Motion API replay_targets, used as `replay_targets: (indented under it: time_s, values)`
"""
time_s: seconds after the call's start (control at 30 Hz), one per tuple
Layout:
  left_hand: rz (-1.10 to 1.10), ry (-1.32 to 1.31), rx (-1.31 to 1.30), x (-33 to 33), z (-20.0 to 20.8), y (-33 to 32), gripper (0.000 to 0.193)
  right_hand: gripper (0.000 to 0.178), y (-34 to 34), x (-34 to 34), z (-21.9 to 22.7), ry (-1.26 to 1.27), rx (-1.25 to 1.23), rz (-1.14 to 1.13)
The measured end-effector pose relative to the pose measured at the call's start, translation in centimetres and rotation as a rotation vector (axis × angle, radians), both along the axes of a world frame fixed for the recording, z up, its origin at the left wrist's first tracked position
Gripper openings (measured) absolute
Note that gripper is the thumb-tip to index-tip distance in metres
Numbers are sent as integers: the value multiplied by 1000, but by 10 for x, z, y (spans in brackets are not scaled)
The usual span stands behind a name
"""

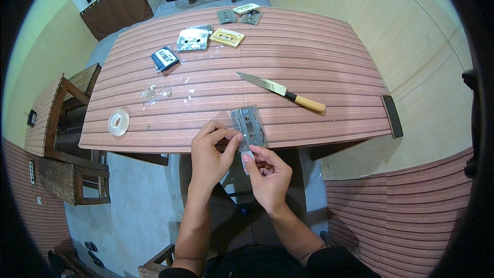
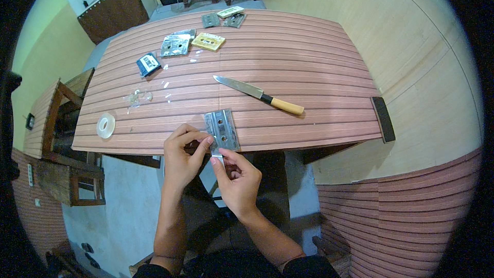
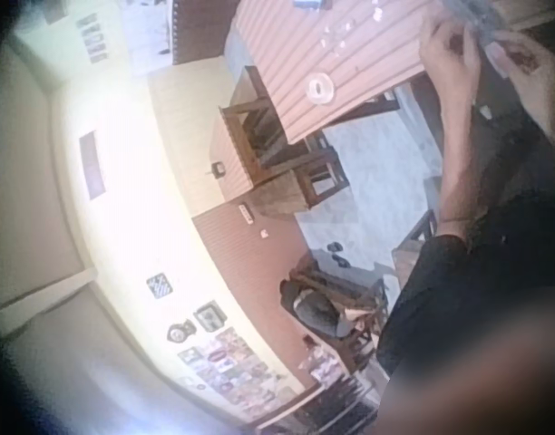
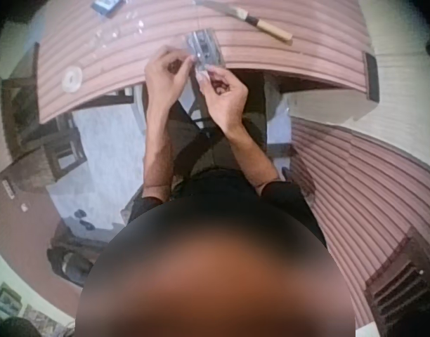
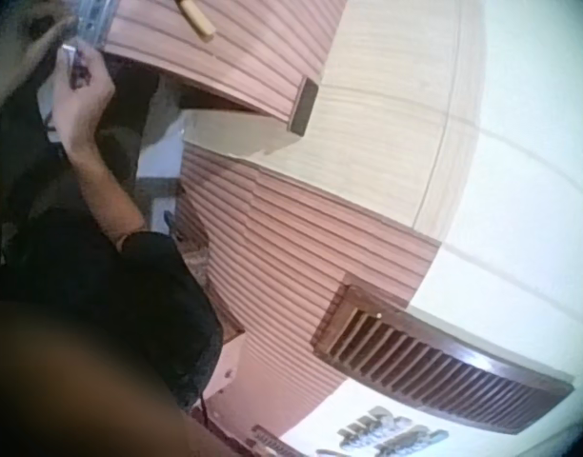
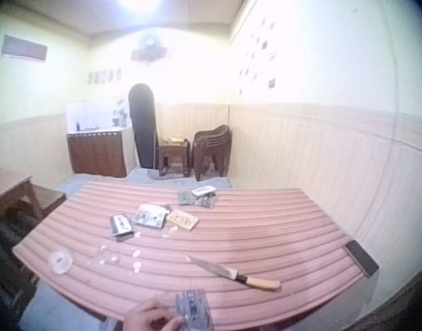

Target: The person places a cassette tape on the wall, then moves to a table to repair another cassette. They apply tape to the cassette, use a knife to trim excess tape, and then place the repaired cassette on the wall.

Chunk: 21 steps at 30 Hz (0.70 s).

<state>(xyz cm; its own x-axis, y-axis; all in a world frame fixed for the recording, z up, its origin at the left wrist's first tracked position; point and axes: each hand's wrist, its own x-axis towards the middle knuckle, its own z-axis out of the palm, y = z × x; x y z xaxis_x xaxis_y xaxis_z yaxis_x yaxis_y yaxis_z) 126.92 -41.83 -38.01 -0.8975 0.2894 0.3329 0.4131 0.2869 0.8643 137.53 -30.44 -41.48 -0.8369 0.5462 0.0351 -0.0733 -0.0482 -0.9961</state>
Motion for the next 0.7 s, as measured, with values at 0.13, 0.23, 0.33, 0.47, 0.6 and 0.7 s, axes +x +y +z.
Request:
replay_targets:
  time_s: [0.13,0.23,0.33,0.47,0.6,0.7]
  values:
    - [4,-18,-1,-2,-1,-1,12,30,-1,-1,-5,-1,56,-1]
    - [15,-8,-14,-3,-3,0,14,29,-2,-2,-8,-11,82,-5]
    - [25,-3,-38,-4,-5,0,15,27,-2,-4,-10,25,36,-12]
    - [47,-10,-75,-4,-6,0,15,27,-2,-4,-10,26,47,-21]
    - [86,-90,-4,-5,-6,4,20,26,-5,-5,-11,17,28,-46]
    - [140,-163,3,-7,-7,10,25,26,-6,-7,-13,29,16,-61]
